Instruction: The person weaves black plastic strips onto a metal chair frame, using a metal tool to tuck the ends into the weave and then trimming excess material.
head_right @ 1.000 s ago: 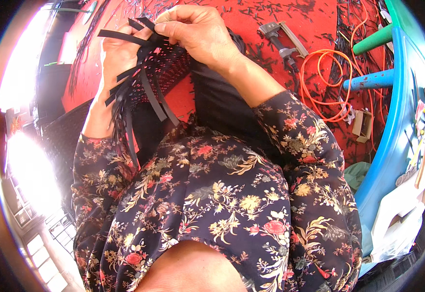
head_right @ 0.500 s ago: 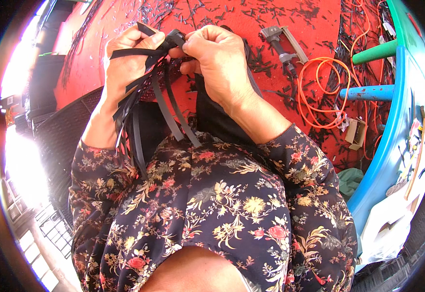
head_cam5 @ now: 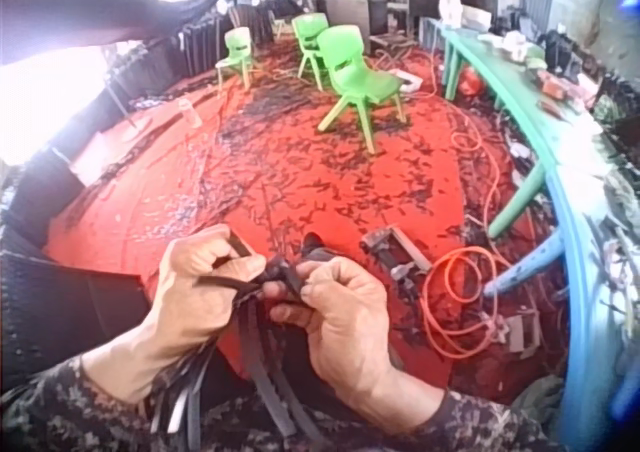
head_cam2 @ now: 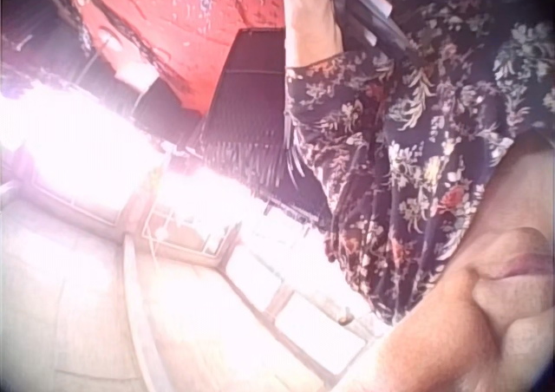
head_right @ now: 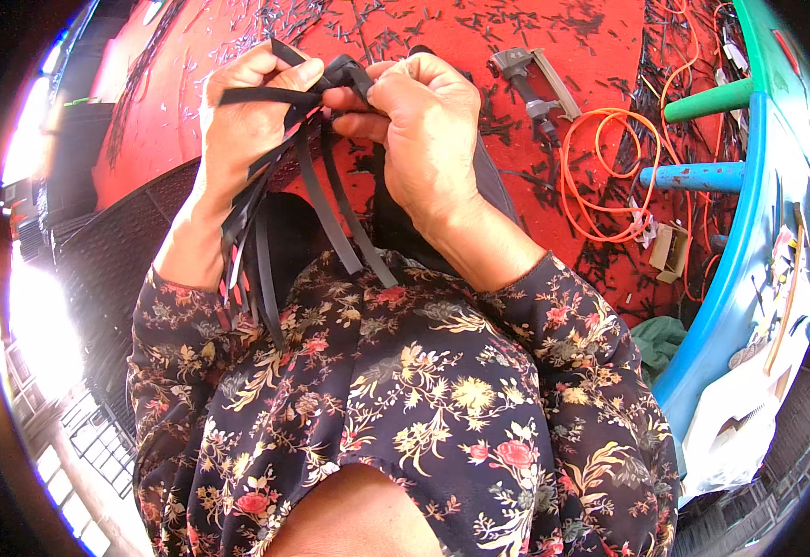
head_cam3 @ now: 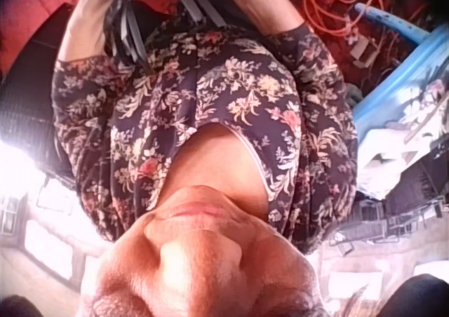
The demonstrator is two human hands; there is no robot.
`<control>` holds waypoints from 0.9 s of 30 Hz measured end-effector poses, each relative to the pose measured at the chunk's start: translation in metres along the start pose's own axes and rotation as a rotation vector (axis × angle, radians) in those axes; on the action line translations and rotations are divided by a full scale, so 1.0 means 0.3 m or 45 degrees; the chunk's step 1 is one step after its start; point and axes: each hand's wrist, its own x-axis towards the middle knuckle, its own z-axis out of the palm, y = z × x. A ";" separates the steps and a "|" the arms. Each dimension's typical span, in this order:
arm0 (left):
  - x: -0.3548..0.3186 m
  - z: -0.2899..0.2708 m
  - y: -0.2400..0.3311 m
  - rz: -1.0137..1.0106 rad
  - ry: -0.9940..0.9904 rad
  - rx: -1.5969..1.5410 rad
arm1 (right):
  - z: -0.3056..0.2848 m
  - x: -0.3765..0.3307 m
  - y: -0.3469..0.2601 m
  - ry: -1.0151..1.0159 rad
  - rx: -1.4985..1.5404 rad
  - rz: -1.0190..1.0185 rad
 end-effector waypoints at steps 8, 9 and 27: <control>0.009 0.018 -0.031 -0.010 -0.004 -0.034 | -0.006 0.011 -0.017 0.014 -0.177 -0.002; 0.012 0.019 -0.042 -0.023 -0.005 -0.044 | -0.007 0.014 -0.020 0.015 -0.199 0.000; 0.009 0.016 -0.042 -0.011 0.016 -0.107 | 0.008 0.101 -0.036 -0.129 -1.138 -0.327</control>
